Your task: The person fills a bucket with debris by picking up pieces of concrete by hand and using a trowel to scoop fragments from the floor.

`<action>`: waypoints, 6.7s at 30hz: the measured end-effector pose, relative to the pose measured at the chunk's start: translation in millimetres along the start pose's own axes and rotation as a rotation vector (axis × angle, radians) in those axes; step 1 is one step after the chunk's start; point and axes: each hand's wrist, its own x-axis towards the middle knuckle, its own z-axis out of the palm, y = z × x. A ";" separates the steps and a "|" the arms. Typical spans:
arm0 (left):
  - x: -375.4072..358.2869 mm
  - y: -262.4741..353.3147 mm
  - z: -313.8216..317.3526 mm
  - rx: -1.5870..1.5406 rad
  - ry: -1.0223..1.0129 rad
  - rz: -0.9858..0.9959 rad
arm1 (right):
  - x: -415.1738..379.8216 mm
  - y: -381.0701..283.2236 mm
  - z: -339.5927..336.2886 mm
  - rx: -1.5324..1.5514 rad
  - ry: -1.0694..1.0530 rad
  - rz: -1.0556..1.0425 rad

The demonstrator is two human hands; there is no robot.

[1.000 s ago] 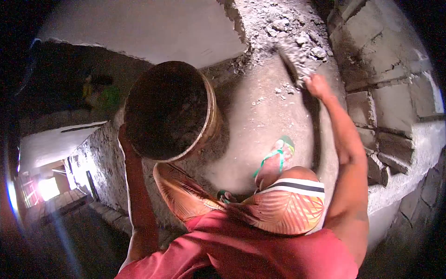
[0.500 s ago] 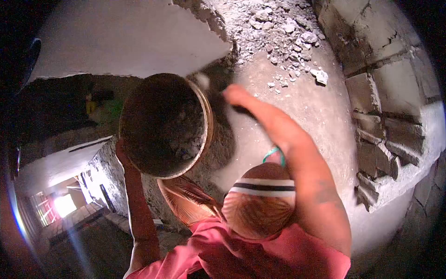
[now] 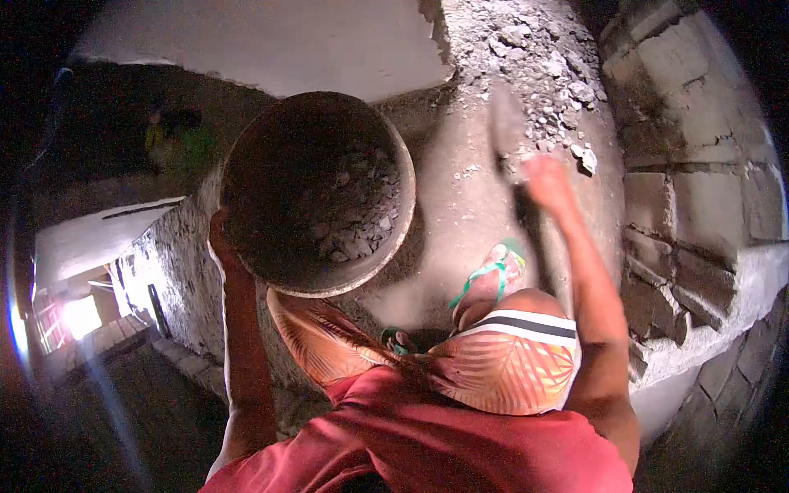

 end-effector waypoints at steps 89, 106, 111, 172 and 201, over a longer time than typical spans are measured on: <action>-61.2 15.1 150.9 0.252 0.143 0.372 | 2.5 47.8 54.9 0.799 0.240 0.765; -69.4 8.7 189.6 0.328 -0.006 0.516 | 137.3 131.7 76.0 0.262 0.458 0.344; -68.6 16.4 195.3 0.443 0.089 0.470 | 129.0 138.8 69.3 0.109 0.492 0.277; -65.7 6.9 188.6 0.320 0.009 0.455 | 168.8 191.4 7.9 0.329 0.289 0.657; -67.9 0.4 212.9 0.318 0.023 0.557 | 53.5 -51.1 -156.8 0.217 0.120 0.220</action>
